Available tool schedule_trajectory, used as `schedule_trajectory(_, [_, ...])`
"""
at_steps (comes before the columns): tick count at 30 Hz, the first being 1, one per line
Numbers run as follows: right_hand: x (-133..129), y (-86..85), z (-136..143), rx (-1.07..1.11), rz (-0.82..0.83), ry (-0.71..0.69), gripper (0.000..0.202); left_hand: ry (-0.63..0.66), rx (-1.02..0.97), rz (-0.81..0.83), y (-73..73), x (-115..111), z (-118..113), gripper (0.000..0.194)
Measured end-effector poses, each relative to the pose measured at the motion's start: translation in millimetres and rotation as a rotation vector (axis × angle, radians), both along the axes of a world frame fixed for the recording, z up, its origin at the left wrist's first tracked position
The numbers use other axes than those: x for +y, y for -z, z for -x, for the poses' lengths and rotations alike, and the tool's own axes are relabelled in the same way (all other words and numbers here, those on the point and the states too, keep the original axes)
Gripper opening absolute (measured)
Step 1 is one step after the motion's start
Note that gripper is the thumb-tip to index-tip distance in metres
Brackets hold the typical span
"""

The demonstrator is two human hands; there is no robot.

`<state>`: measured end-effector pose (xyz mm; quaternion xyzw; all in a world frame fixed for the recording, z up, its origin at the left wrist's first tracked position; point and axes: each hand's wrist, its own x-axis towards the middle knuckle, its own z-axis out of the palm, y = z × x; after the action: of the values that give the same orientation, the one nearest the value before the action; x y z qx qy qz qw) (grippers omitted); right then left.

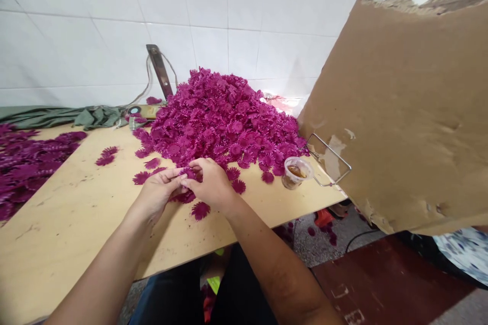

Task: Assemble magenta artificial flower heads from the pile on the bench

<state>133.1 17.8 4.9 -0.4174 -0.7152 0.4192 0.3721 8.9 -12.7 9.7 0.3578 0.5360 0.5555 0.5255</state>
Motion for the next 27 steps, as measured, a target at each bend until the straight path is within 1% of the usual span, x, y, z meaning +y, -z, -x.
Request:
schedule_trajectory(2, [0, 0.5, 0, -0.008, -0.006, 0.002, 0.032, -0.014, 0.014, 0.014, -0.7, 1, -2, 0.029])
schedule_trajectory(5, [-1, -0.5, 0, -0.048, -0.055, 0.032, 0.032, -0.001, 0.049, 0.052, -1.3, 2, -4, 0.03])
schedule_trajectory(8, [-1, -2.7, 2, -0.063, -0.082, 0.043, 0.032, -0.02, 0.127, 0.024, 0.7, 5, -2, 0.035])
schedule_trajectory(11, [0, -4.4, 4, -0.015, -0.067, -0.009, 0.025, -0.046, 0.184, -0.025, 4.8, 7, 0, 0.04])
schedule_trajectory(14, [2, -3.4, 7, 0.114, 0.016, -0.049, 0.012, -0.039, 0.17, -0.032, 7.2, 6, 0, 0.044])
schedule_trajectory(16, [5, -1.9, 8, 0.173, 0.044, 0.008, 0.003, -0.017, 0.138, -0.049, 6.4, 4, -2, 0.043])
schedule_trajectory(18, [9, -1.1, 8, 0.181, 0.01, 0.102, 0.004, 0.043, 0.1, -0.093, 4.2, 2, -4, 0.038])
schedule_trajectory(20, [15, -1.8, 5, 0.165, -0.059, 0.189, 0.006, 0.091, 0.073, -0.135, 2.1, -1, -5, 0.034])
schedule_trajectory(21, [20, -2.8, 2, 0.151, -0.1, 0.237, 0.007, 0.085, 0.068, -0.151, 1.6, -1, -5, 0.033])
schedule_trajectory(23, [28, -5.9, -5, 0.101, -0.175, 0.351, 0.011, 0.026, 0.081, -0.16, 2.2, -2, -3, 0.03])
schedule_trajectory(25, [34, -10.1, -14, 0.016, -0.229, 0.46, 0.018, -0.027, 0.104, -0.15, 4.6, -2, -1, 0.032])
schedule_trajectory(26, [34, -12.4, -17, -0.031, -0.243, 0.484, 0.024, -0.032, 0.114, -0.141, 6.1, -1, 0, 0.033])
schedule_trajectory(27, [33, -14.8, -19, -0.071, -0.252, 0.473, 0.032, -0.029, 0.119, -0.129, 7.6, 0, 0, 0.035])
